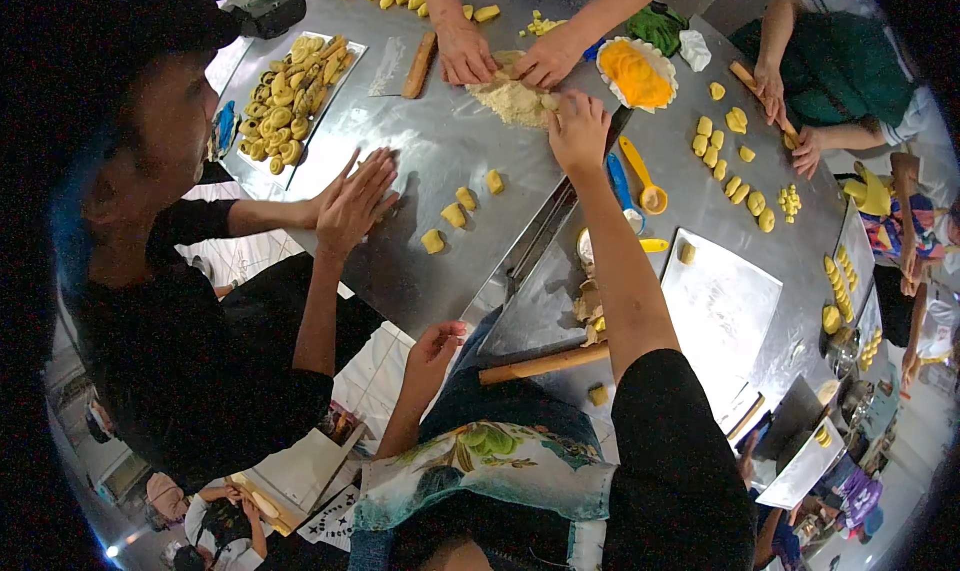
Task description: The person uses a rolling pin to flatten dough, cuts it into pieces with a bench scraper, and shapes the pieces by hand before placing them on a tray.
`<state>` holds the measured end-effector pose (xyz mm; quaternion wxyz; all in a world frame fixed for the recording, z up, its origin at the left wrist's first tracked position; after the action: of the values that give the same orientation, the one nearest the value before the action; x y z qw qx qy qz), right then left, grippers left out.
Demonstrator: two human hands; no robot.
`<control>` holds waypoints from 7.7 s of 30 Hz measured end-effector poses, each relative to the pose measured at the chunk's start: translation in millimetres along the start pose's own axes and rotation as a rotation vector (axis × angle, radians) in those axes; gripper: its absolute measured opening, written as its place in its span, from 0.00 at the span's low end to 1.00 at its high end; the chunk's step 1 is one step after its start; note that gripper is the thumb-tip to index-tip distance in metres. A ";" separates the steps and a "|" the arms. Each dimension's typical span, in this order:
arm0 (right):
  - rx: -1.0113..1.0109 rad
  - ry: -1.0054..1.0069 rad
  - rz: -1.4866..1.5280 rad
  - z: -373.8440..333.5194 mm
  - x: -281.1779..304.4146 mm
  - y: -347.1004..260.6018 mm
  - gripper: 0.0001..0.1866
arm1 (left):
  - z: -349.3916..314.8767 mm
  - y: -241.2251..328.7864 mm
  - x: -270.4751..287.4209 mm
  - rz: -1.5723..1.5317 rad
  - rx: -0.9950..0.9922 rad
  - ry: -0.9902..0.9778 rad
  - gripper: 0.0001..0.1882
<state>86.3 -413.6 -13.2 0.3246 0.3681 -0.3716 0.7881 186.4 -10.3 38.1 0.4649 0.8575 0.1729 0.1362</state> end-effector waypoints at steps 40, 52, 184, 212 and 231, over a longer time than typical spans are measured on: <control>0.032 -0.074 -0.084 11.0 -1.6 -6.6 0.15 | 2.7 -2.3 0.1 -0.017 -0.021 0.002 0.11; 0.023 -0.027 -0.121 17.0 -5.1 -5.7 0.13 | -4.2 5.4 5.2 -0.019 0.014 0.023 0.12; -0.671 0.172 0.122 -432.4 375.1 227.6 0.33 | -104.1 -11.0 -249.3 0.367 -0.319 -0.664 0.11; -0.650 0.013 0.183 -403.6 332.8 197.0 0.24 | -105.1 33.6 -235.6 0.217 0.095 -0.895 0.14; -0.662 -0.271 0.124 -372.1 301.0 155.9 0.19 | -88.9 66.5 -213.1 0.079 0.070 -0.741 0.16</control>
<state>-318.2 -115.1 11.5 0.3255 0.3210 -0.6679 0.5873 -29.8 -67.5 125.9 0.4608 0.8701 -0.0358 -0.1712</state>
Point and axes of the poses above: each hand's wrist, its own z-axis towards the middle knuckle, its own x-axis out of the back of the hand, y = z × x, the point moved 5 cm from there along z, towards the middle knuckle, and after that the axes turned 2 degrees about y, right-handed, at the moved point
